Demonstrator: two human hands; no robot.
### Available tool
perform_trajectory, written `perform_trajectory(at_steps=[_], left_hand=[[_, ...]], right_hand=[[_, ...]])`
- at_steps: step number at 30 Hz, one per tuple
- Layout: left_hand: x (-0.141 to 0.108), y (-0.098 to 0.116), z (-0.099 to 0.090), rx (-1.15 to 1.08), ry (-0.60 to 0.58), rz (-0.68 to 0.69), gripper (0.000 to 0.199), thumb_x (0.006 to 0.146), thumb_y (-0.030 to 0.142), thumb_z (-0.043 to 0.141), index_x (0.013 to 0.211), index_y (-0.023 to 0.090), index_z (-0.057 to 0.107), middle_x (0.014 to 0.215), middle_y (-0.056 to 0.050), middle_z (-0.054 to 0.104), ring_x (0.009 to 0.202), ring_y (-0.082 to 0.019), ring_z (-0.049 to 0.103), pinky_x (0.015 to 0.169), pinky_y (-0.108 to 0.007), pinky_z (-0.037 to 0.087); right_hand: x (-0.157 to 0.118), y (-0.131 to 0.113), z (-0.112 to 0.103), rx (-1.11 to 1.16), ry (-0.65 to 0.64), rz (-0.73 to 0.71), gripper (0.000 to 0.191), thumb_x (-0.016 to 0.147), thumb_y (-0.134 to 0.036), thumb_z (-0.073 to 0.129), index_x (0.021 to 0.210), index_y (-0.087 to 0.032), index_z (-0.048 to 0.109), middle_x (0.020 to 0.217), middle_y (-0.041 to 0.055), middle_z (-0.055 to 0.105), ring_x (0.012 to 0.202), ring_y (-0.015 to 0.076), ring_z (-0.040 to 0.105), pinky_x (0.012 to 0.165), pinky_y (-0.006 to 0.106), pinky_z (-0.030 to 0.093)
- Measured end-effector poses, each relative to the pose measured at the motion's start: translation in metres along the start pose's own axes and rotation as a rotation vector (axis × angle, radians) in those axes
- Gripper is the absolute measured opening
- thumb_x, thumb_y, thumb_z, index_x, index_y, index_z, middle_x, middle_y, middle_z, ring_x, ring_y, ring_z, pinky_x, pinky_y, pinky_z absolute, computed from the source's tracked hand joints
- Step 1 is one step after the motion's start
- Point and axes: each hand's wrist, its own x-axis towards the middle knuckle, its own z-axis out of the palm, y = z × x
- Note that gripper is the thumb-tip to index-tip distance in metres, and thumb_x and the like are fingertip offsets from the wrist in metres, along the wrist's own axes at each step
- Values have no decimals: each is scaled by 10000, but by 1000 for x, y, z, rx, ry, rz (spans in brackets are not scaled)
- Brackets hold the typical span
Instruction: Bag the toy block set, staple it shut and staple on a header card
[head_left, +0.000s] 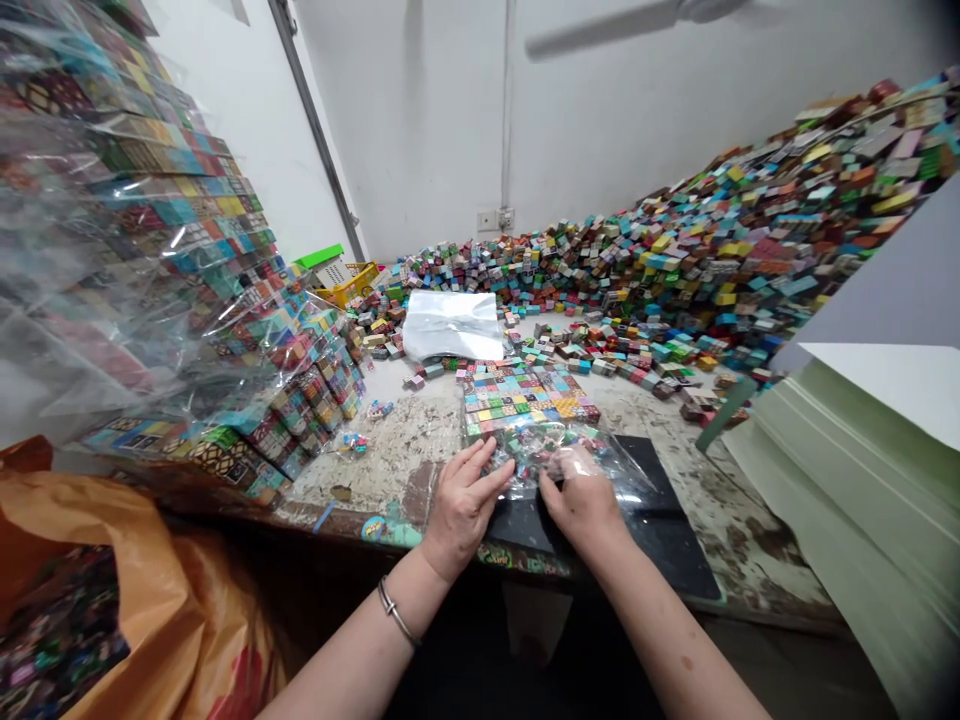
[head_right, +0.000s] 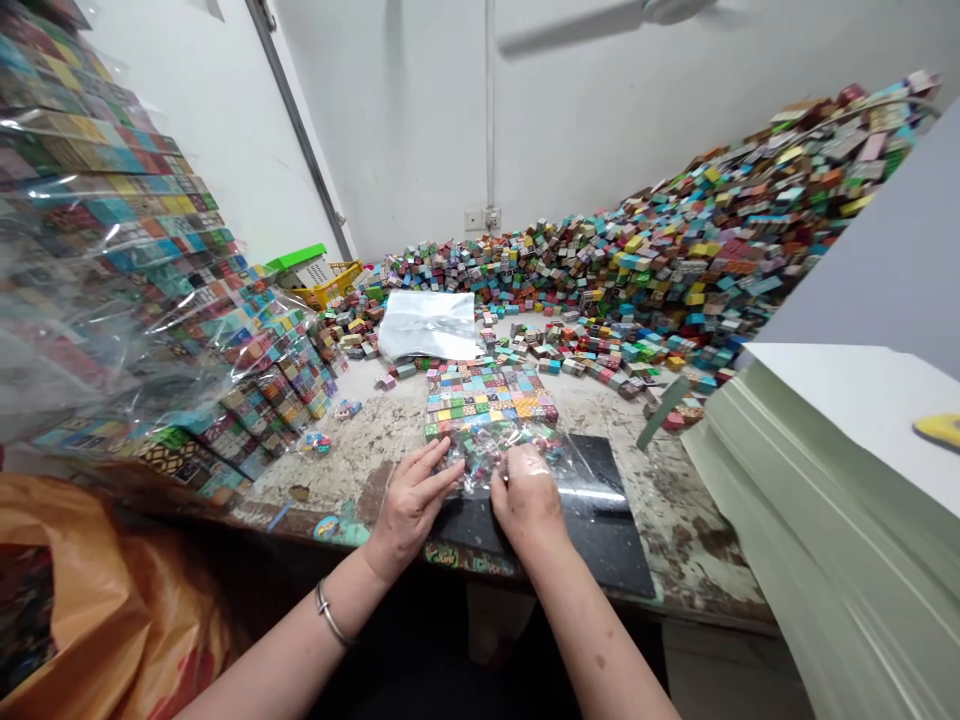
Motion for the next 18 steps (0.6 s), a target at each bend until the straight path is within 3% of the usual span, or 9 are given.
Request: perform_trajectory(at_steps=[4,8,14,18], left_hand=[[0,-1,1,5,-17,-2,289,888,238,482,1152,244,601,1295,-88,526,1216,-222,447,961,-415,453],[-1,-1,2,1,-1,10,278,886,230,488,1132,218,617,1281,-102,538,1211,-224,451,958,-408,451],[-2,3,-2,113,-39,30,275,890,246,483,1134,277,605,1237,-51,582,1151,-237,501,955,-496,409],[4,7,-12,149,-129,68,264,891,273,481,1124,278,604,1294,-55,533,1202,-249,464,1016,-560,310]], right_hand=[[-4,-8,-5,-21,-42,-21,314,741,-382,592,904,-117,543,876,119,559,845,245,534,740,337,446],[0,-13,-2,-92,-50,-4,313,797,-424,551,846,-114,552,857,134,530,828,268,524,704,359,440],[6,-12,4,-113,-32,28,292,852,-452,476,736,-187,512,774,39,495,625,170,513,499,257,355],[6,-9,3,-88,-40,-4,293,857,-450,477,716,-195,499,751,21,497,606,148,515,500,243,353]])
